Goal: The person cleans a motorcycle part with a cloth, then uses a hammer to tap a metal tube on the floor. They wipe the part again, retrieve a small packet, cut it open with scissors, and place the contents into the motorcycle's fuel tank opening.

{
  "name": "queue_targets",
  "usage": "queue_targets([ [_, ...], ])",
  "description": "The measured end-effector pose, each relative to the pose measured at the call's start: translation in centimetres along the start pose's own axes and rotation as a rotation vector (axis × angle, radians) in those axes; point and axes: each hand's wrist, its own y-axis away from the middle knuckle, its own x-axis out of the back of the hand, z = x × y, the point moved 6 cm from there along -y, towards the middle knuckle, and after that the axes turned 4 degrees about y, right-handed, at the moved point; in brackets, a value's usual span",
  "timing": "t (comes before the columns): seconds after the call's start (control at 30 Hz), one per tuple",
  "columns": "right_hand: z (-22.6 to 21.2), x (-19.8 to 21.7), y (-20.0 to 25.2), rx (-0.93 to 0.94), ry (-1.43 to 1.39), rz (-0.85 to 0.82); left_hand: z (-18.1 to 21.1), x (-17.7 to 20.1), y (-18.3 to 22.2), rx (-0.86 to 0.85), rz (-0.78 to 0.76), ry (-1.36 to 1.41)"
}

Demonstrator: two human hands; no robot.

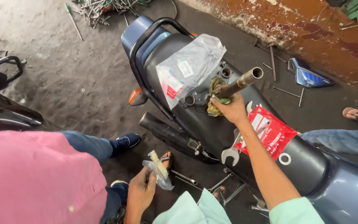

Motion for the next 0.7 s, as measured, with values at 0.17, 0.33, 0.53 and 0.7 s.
queue_targets([
  [0.17, -2.1, 1.3, 3.2, 0.021, 0.138, 0.206, 3.0, -0.7, 1.4, -0.036, -0.09, -0.077],
  [0.33, -2.9, 2.9, 8.9, -0.282, -0.142, 0.407, 7.5, -1.0, 1.7, -0.057, -0.154, -0.022],
  [0.53, -7.8, 2.2, 18.9, -0.327, -0.274, -0.044, 11.4, -0.6, 3.4, -0.263, -0.27, 0.099],
  [0.7, -10.0, 0.3, 22.7, -0.223, -0.381, -0.34, 13.6, -1.4, 6.1, -0.425, -0.39, 0.152],
])
